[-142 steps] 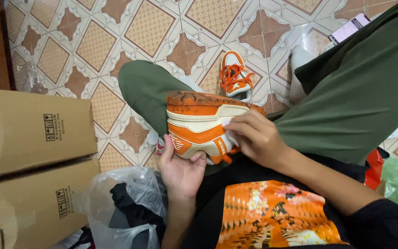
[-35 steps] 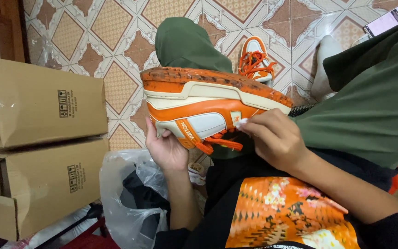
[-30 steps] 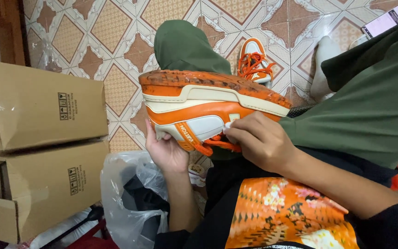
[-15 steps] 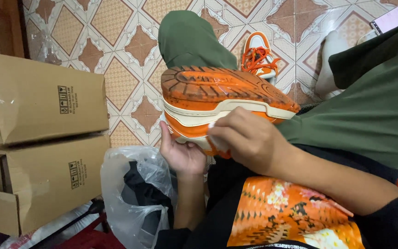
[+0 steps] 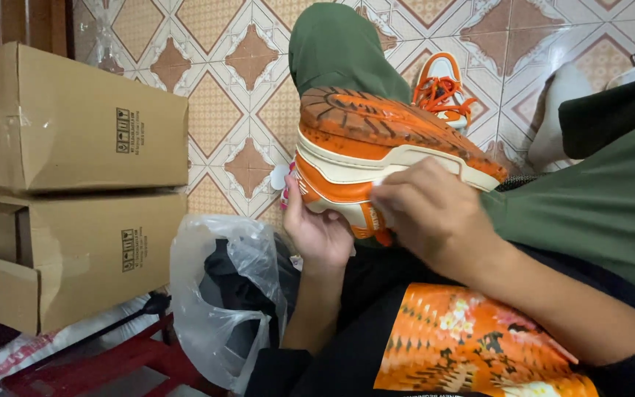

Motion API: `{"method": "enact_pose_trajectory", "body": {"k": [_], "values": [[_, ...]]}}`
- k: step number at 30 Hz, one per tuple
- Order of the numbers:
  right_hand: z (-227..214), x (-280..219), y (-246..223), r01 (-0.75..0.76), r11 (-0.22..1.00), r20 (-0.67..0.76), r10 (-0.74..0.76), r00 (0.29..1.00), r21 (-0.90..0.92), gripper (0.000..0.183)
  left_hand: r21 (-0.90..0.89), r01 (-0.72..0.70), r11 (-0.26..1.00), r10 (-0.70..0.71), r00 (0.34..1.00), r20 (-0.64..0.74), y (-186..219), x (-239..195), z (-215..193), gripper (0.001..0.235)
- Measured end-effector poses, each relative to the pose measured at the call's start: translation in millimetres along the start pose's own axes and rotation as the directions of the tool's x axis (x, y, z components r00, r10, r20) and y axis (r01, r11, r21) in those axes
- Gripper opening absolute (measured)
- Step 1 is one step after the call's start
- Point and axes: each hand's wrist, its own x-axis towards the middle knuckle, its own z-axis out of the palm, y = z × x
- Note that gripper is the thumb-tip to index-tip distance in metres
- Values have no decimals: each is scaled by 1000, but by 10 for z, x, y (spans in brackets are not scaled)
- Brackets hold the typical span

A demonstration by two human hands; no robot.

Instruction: The person sits on the floor and cleans an orange and white sneaker using a white wipe. They wipe the sole, sides, and upper parts of the shoe, rotating it to access different areas. The person also adjusts the orange laces and colorful letter charms attached to them while cleaning.

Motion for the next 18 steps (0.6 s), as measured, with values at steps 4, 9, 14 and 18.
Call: {"method": "enact_pose_trajectory", "body": {"k": [4,9,14,18], "values": [[400,118,-127,82,996,-23,-83,996,-20,13,0,46,999,-46,998,42,-42,142,-178,62],[635,342,-463,246,959,35,-244,969,-139,6,-28,188,982,-181,970,161,-49,234,-396,63],[478,385,-387,237,963,30,-236,971,-125,9,-50,303,952,-280,923,264,-80,306,-467,71],[234,216,-97,122,992,16,-122,992,-34,18,-94,167,981,-154,979,133,20,-198,396,72]]}}
